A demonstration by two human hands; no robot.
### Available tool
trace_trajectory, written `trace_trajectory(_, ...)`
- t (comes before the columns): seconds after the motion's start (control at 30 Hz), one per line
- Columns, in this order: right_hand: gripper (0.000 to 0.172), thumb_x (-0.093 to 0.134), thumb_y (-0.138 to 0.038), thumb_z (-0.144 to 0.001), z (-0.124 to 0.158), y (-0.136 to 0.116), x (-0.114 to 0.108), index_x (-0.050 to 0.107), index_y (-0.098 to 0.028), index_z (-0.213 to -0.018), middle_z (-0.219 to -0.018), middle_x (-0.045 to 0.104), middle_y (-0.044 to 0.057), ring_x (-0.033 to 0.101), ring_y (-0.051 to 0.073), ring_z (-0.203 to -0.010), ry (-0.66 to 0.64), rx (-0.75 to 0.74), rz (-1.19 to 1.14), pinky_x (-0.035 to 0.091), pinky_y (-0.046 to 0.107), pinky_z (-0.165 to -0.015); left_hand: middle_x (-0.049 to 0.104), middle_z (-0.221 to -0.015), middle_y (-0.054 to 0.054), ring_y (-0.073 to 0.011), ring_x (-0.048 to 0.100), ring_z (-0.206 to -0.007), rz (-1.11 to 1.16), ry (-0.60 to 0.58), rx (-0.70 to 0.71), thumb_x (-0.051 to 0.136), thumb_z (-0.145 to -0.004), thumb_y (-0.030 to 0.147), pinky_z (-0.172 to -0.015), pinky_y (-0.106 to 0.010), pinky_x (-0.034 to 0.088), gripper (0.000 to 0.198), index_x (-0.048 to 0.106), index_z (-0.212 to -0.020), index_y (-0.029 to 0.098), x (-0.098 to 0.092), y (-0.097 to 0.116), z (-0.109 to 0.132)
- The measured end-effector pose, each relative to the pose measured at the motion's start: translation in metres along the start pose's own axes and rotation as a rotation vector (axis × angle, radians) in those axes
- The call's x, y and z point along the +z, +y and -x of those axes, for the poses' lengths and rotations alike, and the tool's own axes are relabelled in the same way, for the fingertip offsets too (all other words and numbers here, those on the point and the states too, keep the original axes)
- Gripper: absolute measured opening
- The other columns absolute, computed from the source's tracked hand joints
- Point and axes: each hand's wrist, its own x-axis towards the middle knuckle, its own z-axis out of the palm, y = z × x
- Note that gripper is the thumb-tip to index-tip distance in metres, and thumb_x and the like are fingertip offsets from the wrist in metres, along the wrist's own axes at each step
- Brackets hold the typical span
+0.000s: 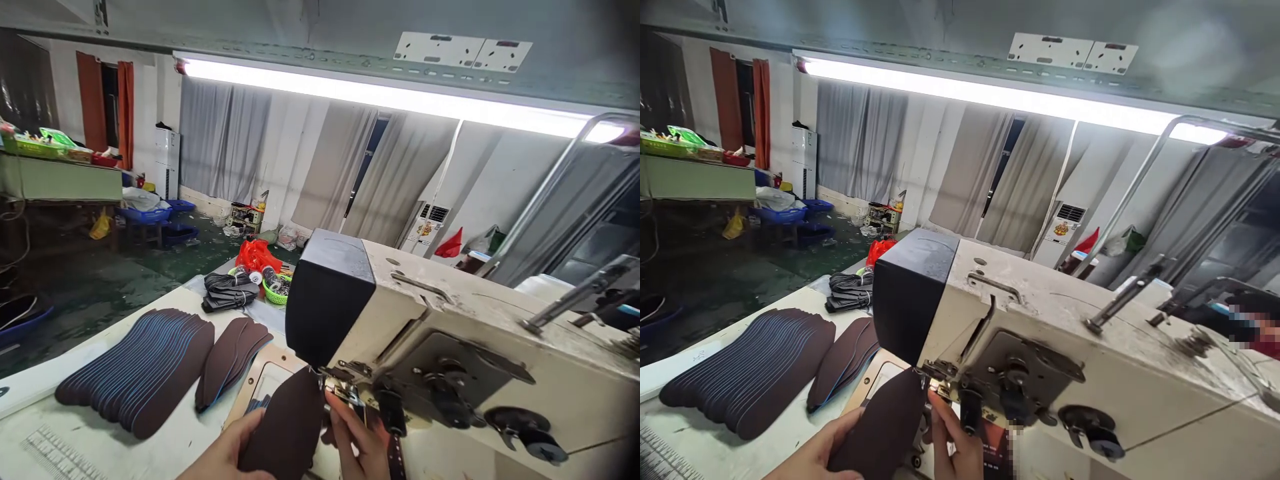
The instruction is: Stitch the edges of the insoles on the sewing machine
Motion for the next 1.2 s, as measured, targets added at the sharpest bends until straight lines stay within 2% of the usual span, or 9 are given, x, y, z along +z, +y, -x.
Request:
trace_trajectory(0.23, 0.04, 0.055, -0.056, -0.084, 0.001, -0.007, -0.001, 0.074, -0.028, -0.105, -0.053, 0.067, 0.0, 0.063, 0.011, -0.051, 0.0, 0.03, 0.088, 0.052, 0.014, -0.051, 0.069, -0.107, -0.007, -0.0293, 0.061, -0.102, 0.12, -0.115, 0.007, 0.083, -0.057, 0.038, -0.092, -0.038, 0.047, 0.062, 0.064, -0.113, 0.021, 0.012, 0.008, -0.023)
trace_trajectory(0.37, 0.036, 0.058, -0.055, -0.083, 0.0, -0.01, 0.0, 0.075, -0.029, -0.101, -0.054, 0.067, -0.001, 0.062, 0.011, -0.051, 0.042, 0.007, 0.07, 0.053, 0.016, -0.058, 0.069, -0.104, -0.007, -0.027, 0.063, -0.099, 0.205, -0.09, 0.025, 0.084, -0.058, 0.037, -0.091, -0.037, 0.047, 0.058, 0.063, -0.109, 0.019, 0.021, 0.01, -0.029)
trace_trajectory(0.5, 0.035, 0.057, -0.054, -0.083, -0.001, -0.01, 0.001, 0.075, -0.03, -0.101, -0.054, 0.067, -0.001, 0.062, 0.011, -0.05, 0.026, 0.007, 0.063, 0.051, 0.015, -0.056, 0.07, -0.104, -0.008, -0.0275, 0.063, -0.098, 0.213, -0.012, 0.06, 0.083, -0.059, 0.04, -0.088, -0.036, 0.049, 0.056, 0.062, -0.107, 0.019, 0.032, 0.009, -0.035)
trace_trajectory(0.63, 0.034, 0.059, -0.056, -0.082, 0.0, -0.008, 0.001, 0.075, -0.034, -0.1, -0.053, 0.067, -0.002, 0.063, 0.011, -0.052, 0.047, 0.021, 0.047, 0.051, 0.016, -0.057, 0.07, -0.098, -0.006, -0.025, 0.063, -0.095, 0.149, 0.088, 0.091, 0.08, -0.062, 0.045, -0.083, -0.032, 0.051, 0.051, 0.061, -0.103, 0.021, 0.04, 0.001, -0.042)
trace_trajectory(0.77, 0.035, 0.059, -0.057, -0.081, 0.001, -0.006, 0.001, 0.075, -0.033, -0.101, -0.055, 0.068, -0.002, 0.064, 0.012, -0.051, 0.036, 0.042, 0.048, 0.051, 0.017, -0.057, 0.07, -0.092, -0.005, -0.0243, 0.062, -0.092, 0.117, 0.115, 0.13, 0.078, -0.063, 0.047, -0.081, -0.031, 0.051, 0.043, 0.06, -0.093, 0.021, 0.044, -0.01, -0.049)
trace_trajectory(0.9, 0.034, 0.06, -0.057, -0.08, 0.0, -0.005, 0.002, 0.075, -0.034, -0.099, -0.068, 0.073, -0.001, 0.065, 0.012, -0.052, 0.036, 0.053, 0.029, 0.051, 0.018, -0.056, 0.069, -0.083, -0.003, -0.0199, 0.064, -0.081, 0.113, 0.058, 0.13, 0.074, -0.068, 0.041, -0.074, -0.029, 0.052, 0.032, 0.057, -0.087, 0.021, 0.043, -0.001, -0.047)
trace_trajectory(0.97, 0.033, 0.061, -0.057, -0.079, 0.0, -0.004, 0.003, 0.076, -0.034, -0.098, -0.067, 0.073, -0.001, 0.066, 0.012, -0.053, 0.044, 0.038, 0.012, 0.052, 0.018, -0.055, 0.068, -0.08, -0.002, -0.0168, 0.063, -0.071, 0.097, 0.011, 0.053, 0.073, -0.068, 0.038, -0.06, -0.024, 0.051, 0.033, 0.056, -0.09, 0.021, 0.041, 0.009, -0.044)
trace_trajectory(1.07, 0.034, 0.06, -0.057, -0.079, 0.001, -0.002, 0.004, 0.076, -0.033, -0.098, -0.065, 0.072, -0.001, 0.065, 0.013, -0.051, 0.052, 0.02, 0.007, 0.052, 0.019, -0.055, 0.066, -0.08, 0.0, -0.0113, 0.058, -0.057, 0.015, -0.061, -0.062, 0.07, -0.067, 0.034, -0.041, -0.017, 0.04, 0.035, 0.053, -0.094, 0.02, 0.035, 0.024, -0.042)
trace_trajectory(1.2, 0.037, 0.055, -0.059, -0.082, 0.002, 0.0, 0.005, 0.075, -0.034, -0.101, -0.063, 0.072, -0.001, 0.066, 0.014, -0.053, 0.064, 0.037, 0.039, 0.052, 0.019, -0.053, 0.063, -0.082, 0.0, -0.0093, 0.056, -0.058, -0.028, -0.107, -0.096, 0.069, -0.062, 0.022, -0.038, -0.014, 0.038, 0.043, 0.054, -0.102, 0.02, 0.025, 0.032, -0.05)
